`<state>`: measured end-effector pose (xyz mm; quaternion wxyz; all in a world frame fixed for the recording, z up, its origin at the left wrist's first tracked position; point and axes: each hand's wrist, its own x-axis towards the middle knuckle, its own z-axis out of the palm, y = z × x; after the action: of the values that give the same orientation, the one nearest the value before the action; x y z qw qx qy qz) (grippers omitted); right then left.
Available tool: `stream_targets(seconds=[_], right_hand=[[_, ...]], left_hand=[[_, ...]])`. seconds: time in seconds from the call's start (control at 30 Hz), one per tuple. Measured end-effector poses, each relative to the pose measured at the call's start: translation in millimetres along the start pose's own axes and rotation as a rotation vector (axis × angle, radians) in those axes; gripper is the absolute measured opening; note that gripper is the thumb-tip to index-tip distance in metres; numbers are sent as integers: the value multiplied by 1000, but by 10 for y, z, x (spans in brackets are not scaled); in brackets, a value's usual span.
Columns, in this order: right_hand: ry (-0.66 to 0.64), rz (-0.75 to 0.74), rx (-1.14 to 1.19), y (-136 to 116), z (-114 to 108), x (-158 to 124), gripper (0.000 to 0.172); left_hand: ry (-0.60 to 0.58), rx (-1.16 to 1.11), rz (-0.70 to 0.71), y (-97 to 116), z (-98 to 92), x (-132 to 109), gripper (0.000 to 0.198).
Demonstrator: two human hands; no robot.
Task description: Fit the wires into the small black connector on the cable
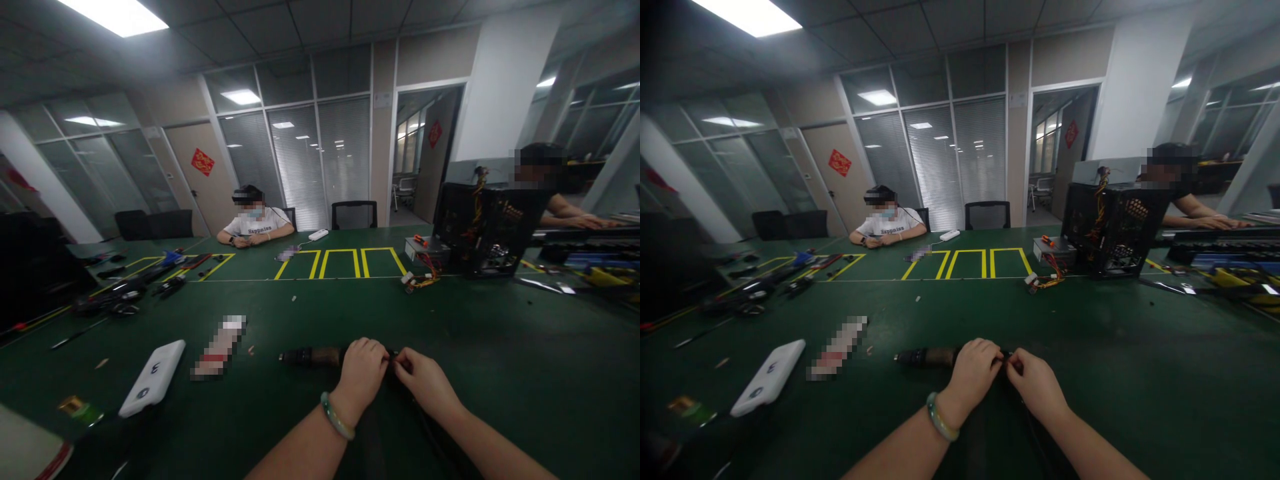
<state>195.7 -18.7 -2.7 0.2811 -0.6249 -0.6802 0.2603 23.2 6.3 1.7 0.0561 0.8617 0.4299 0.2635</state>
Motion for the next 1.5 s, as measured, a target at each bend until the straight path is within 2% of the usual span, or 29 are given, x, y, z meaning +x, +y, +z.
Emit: stream_targets(seconds=[0.33, 0.63, 0.87, 1.07, 1.5], right_hand=[[30, 18, 4, -2, 68, 16, 19], [18, 8, 78, 42, 40, 13, 20], [-12, 57, 137, 61, 44, 18, 25], [-10, 50, 126, 11, 17, 15, 25], [-25, 63, 76, 41, 7, 37, 23]], left_hand=[[27, -22, 7, -11, 34, 6, 7], [17, -31, 11, -15, 4, -14, 10], [14, -65, -8, 3, -22, -13, 8], [43, -75, -44, -27, 11, -26, 12], [26, -68, -90, -5, 22, 7, 9]])
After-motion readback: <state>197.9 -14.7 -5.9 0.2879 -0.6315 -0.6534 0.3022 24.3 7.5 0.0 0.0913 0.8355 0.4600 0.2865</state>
